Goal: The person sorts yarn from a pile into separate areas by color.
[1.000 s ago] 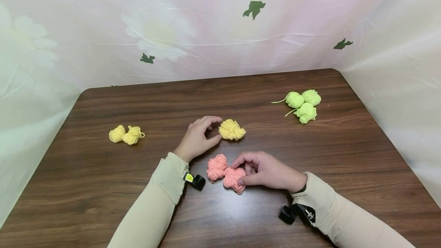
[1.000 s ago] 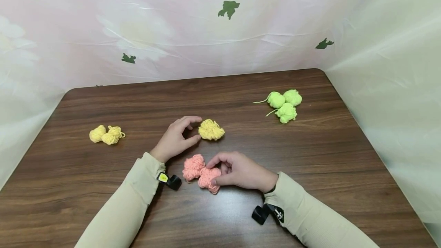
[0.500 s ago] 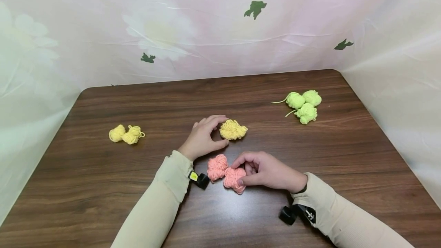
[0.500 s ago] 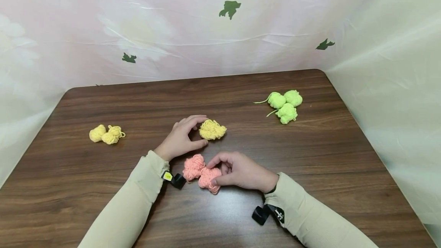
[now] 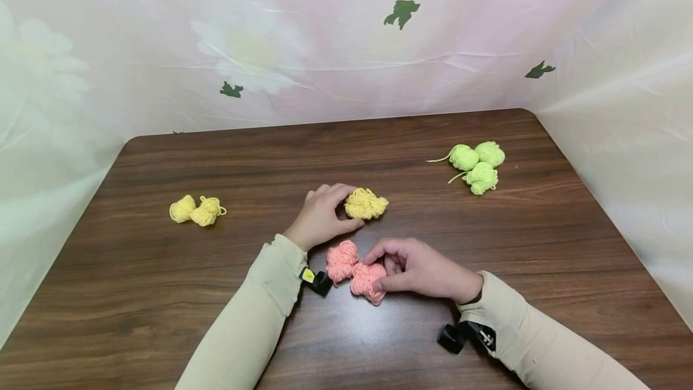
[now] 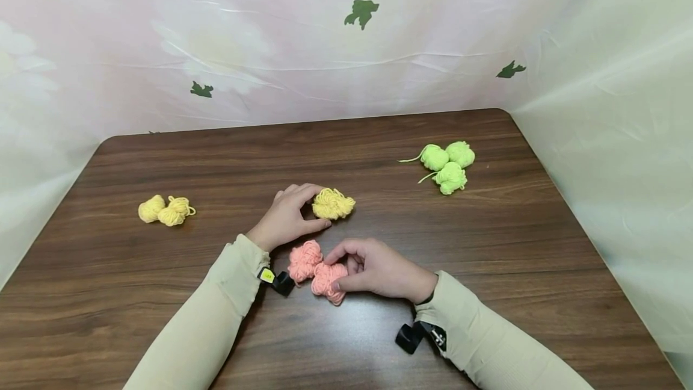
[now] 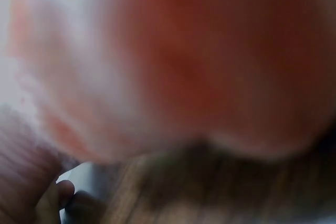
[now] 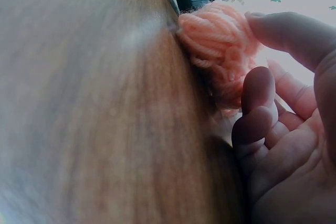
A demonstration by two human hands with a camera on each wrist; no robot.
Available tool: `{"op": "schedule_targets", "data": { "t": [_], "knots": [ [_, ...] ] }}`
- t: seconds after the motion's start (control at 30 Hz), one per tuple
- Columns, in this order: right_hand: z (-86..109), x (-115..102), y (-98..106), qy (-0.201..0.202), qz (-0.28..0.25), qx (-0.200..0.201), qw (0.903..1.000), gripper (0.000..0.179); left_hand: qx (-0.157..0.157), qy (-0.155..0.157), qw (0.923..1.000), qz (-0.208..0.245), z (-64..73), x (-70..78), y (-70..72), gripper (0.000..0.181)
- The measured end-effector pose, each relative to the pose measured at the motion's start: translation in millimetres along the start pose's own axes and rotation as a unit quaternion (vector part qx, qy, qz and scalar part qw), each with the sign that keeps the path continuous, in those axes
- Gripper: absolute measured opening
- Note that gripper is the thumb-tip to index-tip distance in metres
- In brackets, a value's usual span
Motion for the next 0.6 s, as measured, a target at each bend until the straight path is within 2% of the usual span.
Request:
{"op": "schedule_targets", "data": {
  "t": [0.27,0.6],
  "knots": [
    [0.9,0.4,0.1,0.001,-0.003,0.001,1.0000,0.029,0.004,0.012,0.9998,0.016,1.3,-1.5,1.4,0.054],
    [0.7,-0.7,0.3,-0.001,0.000,0.003,1.0000,0.030,0.021,0.018,0.9975,0.065,3.0,-4.3,4.1,0.049]
  ]
}}
Point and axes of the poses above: each hand's wrist, its own z-axis away from the middle knuckle, its own y-axis out of the back of the hand, x = y × z, the point moved 8 cm from there along -z, towards the middle knuckle, and after that the axes turned 4 degrees about -z, right-handed, at the moved point
